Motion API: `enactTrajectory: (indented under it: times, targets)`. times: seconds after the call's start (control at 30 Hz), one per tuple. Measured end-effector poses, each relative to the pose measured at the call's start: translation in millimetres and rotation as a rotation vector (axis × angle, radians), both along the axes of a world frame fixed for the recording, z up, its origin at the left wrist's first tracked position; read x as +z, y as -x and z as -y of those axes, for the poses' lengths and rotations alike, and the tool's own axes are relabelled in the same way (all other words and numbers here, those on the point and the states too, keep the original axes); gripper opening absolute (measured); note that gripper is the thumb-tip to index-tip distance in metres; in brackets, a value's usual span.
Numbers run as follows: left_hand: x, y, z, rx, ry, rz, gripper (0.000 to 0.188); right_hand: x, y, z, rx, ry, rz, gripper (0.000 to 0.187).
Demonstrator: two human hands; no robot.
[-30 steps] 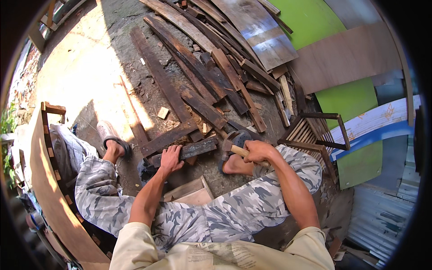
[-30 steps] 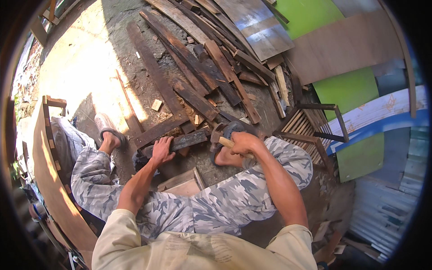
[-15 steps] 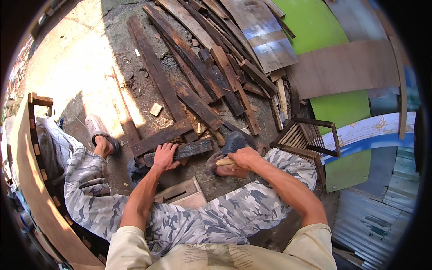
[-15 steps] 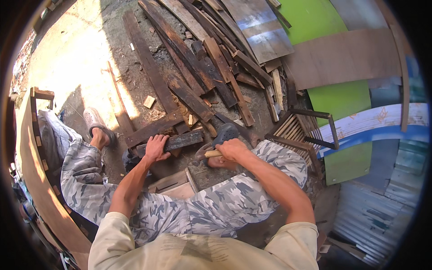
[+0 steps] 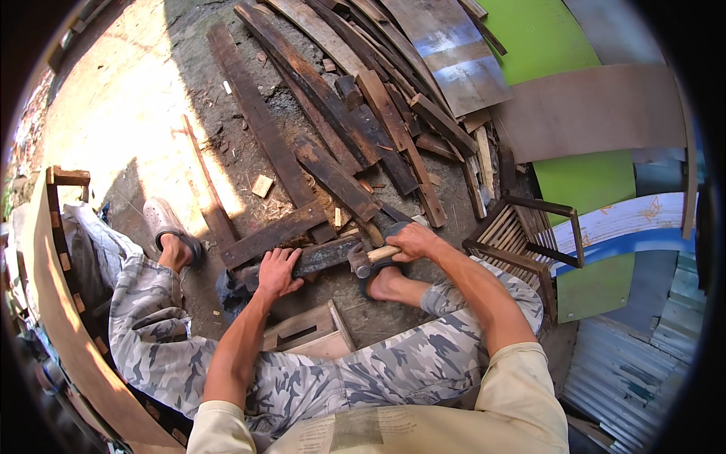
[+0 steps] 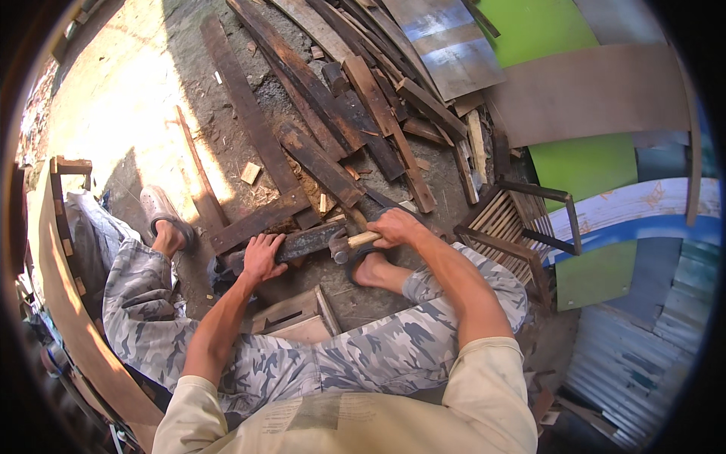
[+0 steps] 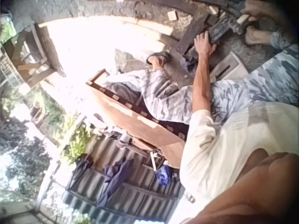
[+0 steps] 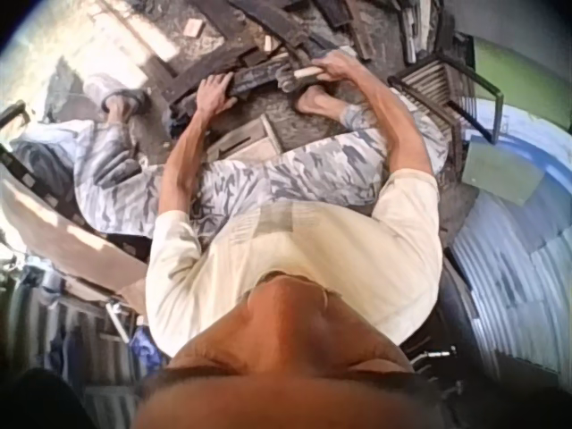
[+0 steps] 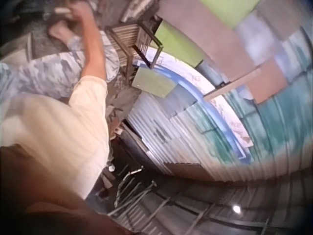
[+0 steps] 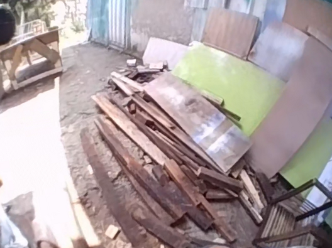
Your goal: The person sits on the ground and uses a hammer to break small pieces of wood into smaller fragments. They repeatedly position the wood between their legs and strike it with the hammer, collecting the resulting pieces.
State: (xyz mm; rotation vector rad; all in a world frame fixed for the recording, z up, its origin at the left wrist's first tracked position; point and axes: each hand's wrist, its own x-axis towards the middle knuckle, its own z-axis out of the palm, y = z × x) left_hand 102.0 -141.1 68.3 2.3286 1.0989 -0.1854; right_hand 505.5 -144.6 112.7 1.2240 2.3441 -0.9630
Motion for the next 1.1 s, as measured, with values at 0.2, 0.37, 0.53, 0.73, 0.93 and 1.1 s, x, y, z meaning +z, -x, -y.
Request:
enactTrajectory:
  times: [0.2,0.37,0.53,0.73,0.93,1.1]
  targets:
    - [2.9,2.9,-0.2,-0.004,0.016,-0.010,0.082,-22.6,-8.1,-8.7,-0.001,0.019,-0.063,0.033]
    - [5.6,0.0,-1.7,0.001,0.030,-0.027,0.081,-32.6,-17.3,-12.9,-0.040,0.010,-0.102,0.033]
    - [4.0,1.4,-2.2,0.005,0.040,-0.015,0.081,-27.3,-20.0,-16.6,-0.027,0.017,-0.047,0.034]
    - [-9.3,5.3,-0.8,0.006,0.009,0.036,0.082,-1.3,-0.8,-20.8,-0.008,0.041,0.051,0.043]
    - [-7.1,4.8,-2.2,-0.004,0.001,0.052,0.089,32.6,35.0,-29.4,-0.180,0.279,0.228,0.059]
    - [-15.1,4.6,3.9,-0.041,-0.120,0.100,0.092,48.5,45.5,-37.1,-0.225,0.307,0.300,0.057]
